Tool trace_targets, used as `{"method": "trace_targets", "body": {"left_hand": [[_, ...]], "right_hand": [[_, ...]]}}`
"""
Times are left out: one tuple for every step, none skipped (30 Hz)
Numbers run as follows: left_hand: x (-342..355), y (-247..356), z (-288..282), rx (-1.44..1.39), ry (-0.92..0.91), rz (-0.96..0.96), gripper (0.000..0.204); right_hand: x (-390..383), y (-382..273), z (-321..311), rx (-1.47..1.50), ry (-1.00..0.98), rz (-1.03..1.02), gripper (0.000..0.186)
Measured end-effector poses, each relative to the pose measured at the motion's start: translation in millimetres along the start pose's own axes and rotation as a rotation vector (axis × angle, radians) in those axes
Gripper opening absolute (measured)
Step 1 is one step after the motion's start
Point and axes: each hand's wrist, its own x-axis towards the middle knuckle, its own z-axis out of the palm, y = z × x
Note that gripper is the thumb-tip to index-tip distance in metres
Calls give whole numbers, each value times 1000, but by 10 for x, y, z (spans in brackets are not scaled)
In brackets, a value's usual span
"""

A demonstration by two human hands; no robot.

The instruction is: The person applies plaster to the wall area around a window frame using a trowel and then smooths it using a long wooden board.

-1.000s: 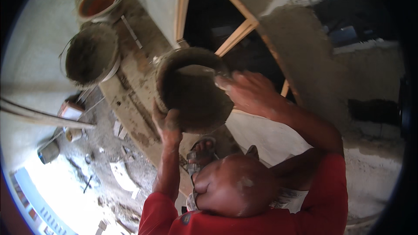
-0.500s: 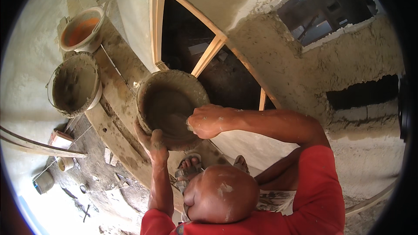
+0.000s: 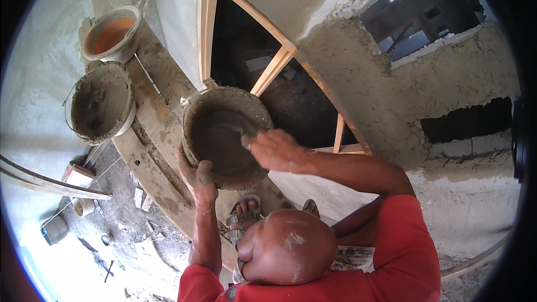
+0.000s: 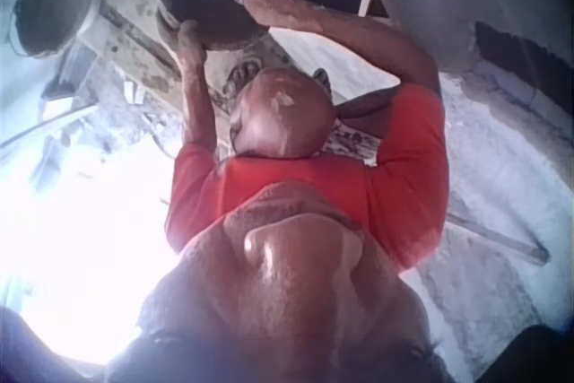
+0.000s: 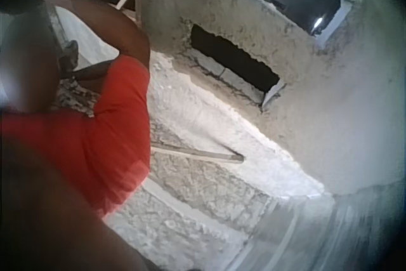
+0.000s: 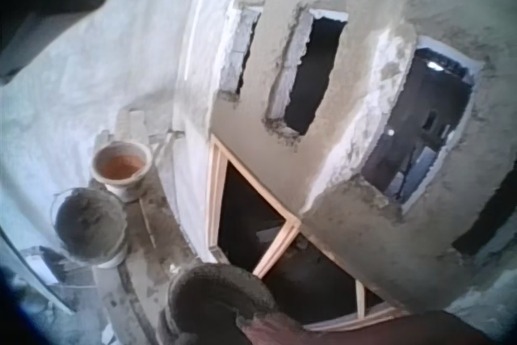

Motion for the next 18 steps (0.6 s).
{"method": "trace_targets", "body": {"left_hand": [[4, -12, -7, 1, 0, -2, 70], [9, -6, -25, -36, 1, 18, 70], [11, -3, -38, -75, 1, 37, 70], [4, -7, -48, -76, 1, 37, 70], [-10, -17, -51, -104, 26, 7, 70], [-20, -39, -41, -132, 46, -25, 71], [-49, -26, -32, -136, 68, -38, 71], [-77, -53, -45, -155, 38, -49, 71], [-77, -63, -115, -135, 45, -59, 71], [-58, -84, -111, -115, 51, -69, 72], [-52, 13, -47, -178, 54, -28, 73], [-50, 66, -29, -162, 53, -44, 74], [-50, 104, 31, -217, 52, -35, 75], [-45, 123, 56, -270, 59, -24, 76], [-44, 82, 57, -277, 44, -27, 76], [-47, 15, 25, -272, 37, -49, 77], [-46, 3, 17, -263, 37, -70, 78], [-47, -1, 25, -264, 30, -71, 78]], "right_hand": [[-7, -100, 34, 43, -4, -2, 28], [-23, -183, 37, 85, -5, -8, 29], [-57, -233, 7, 85, -5, -8, 29], [-99, -276, -46, 105, -86, -42, 30], [-147, -305, -121, 123, -167, -67, 31], [-184, -280, -237, 122, -166, -53, 31], [-211, -212, -385, 164, -164, -13, 30], [-279, -130, -512, 197, -160, 47, 30], [-305, -67, -581, 176, -86, 47, 26], [-300, -8, -636, 163, -80, 72, 26], [-244, 39, -640, 101, -19, 92, 24], [-190, 71, -609, 40, 41, 115, 23], [-133, 138, -402, 24, 182, 98, 22], [-63, 126, -253, 18, 186, 109, 22], [-22, 97, -146, 7, 124, 75, 21], [-32, 81, -63, -3, 62, 39, 19], [-65, 26, -63, -5, 65, 46, 19], [-96, -32, -69, 57, 11, 19, 19]]}}
